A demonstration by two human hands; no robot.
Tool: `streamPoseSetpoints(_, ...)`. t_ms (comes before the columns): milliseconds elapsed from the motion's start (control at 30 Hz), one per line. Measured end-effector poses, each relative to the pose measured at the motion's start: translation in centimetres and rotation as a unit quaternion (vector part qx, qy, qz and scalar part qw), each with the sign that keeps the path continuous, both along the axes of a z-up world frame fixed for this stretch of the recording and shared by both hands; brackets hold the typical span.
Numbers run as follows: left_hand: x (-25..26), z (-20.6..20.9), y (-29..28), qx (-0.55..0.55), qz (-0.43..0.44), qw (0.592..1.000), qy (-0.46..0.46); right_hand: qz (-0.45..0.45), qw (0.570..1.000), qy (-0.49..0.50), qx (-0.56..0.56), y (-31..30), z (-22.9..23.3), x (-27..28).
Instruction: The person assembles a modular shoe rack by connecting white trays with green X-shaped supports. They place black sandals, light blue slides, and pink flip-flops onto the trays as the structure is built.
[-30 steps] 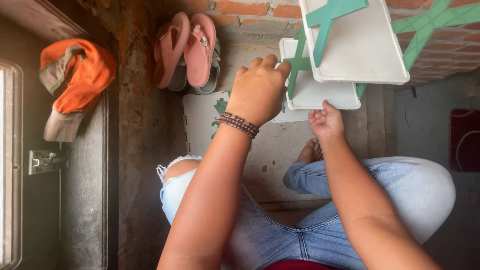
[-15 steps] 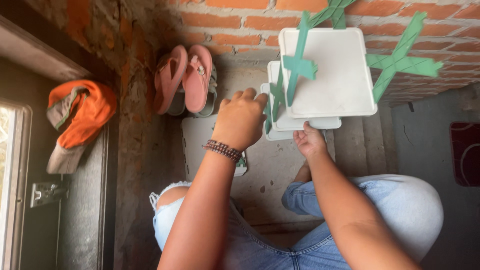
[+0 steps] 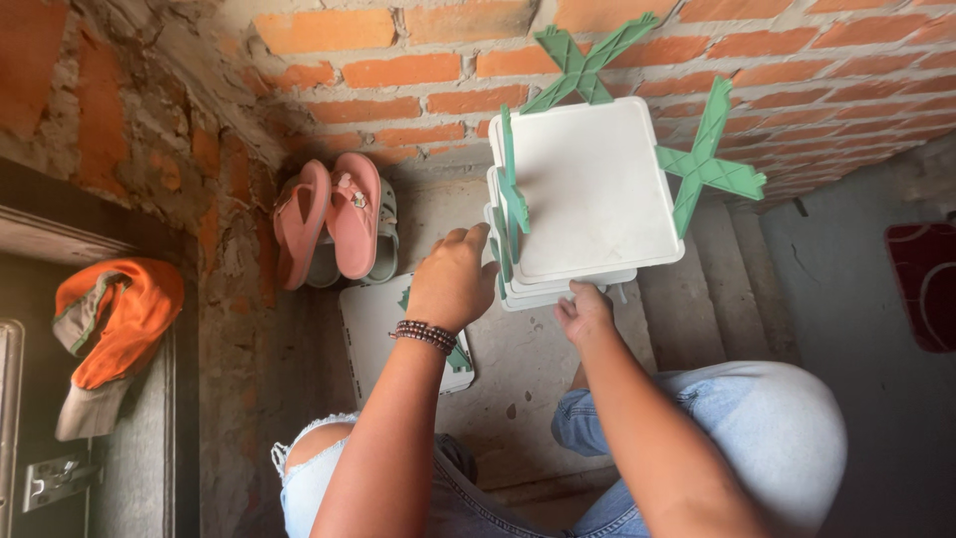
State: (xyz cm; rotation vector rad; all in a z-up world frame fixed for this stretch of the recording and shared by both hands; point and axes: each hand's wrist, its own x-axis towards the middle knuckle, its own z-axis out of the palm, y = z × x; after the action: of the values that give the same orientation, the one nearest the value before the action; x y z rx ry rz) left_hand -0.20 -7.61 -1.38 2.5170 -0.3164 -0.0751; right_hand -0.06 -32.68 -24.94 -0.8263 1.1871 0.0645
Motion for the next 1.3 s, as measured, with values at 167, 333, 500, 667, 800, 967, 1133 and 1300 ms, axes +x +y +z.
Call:
streamPoseSetpoints(167,0.4,-0.9,-1.4,-0.061,-0.007,0.996,0.065,-0.088,0.982,-0.032,-0.164,0.5,9.7,-2.2)
streamPoseSetpoints(333,0.1,-1.9,-2.4,-0.053,0.034,0.994,0.090,-0.107,0.944,-0.186,-0.250,-5.9,21.5,-3.4)
streamPoseSetpoints(500,-0.9,-2.3,-3.5,0.006,0.050,0.990,0.135,0.261,0.892,-0.115,-0.351,-11.9,26.3,0.3)
streamPoseSetpoints(667,-0.9,-4.0,-3.8,-0.055,0.084,0.986,0.133,0.460,0.759,-0.042,-0.459,-11.7,22.8,1.2)
streamPoseSetpoints(800,-0.1,-6.3,-4.2,-0.172,0.095,0.972,0.131,0.592,0.609,-0.064,-0.524,-8.7,21.7,0.1)
streamPoseSetpoints(967,0.4,-8.2,-6.2,-0.245,0.131,0.939,0.204,0.559,0.584,-0.267,-0.525,-1.5,21.8,0.9)
streamPoseSetpoints(1133,0.4,-9.9,-7.3,-0.395,0.058,0.904,0.151,0.582,0.480,-0.323,-0.571,3.2,22.8,2.5)
streamPoseSetpoints(1300,1.3,-11.2,-6.7,-0.484,0.061,0.833,0.260,0.631,0.523,-0.157,-0.551,6.1,22.5,3.8)
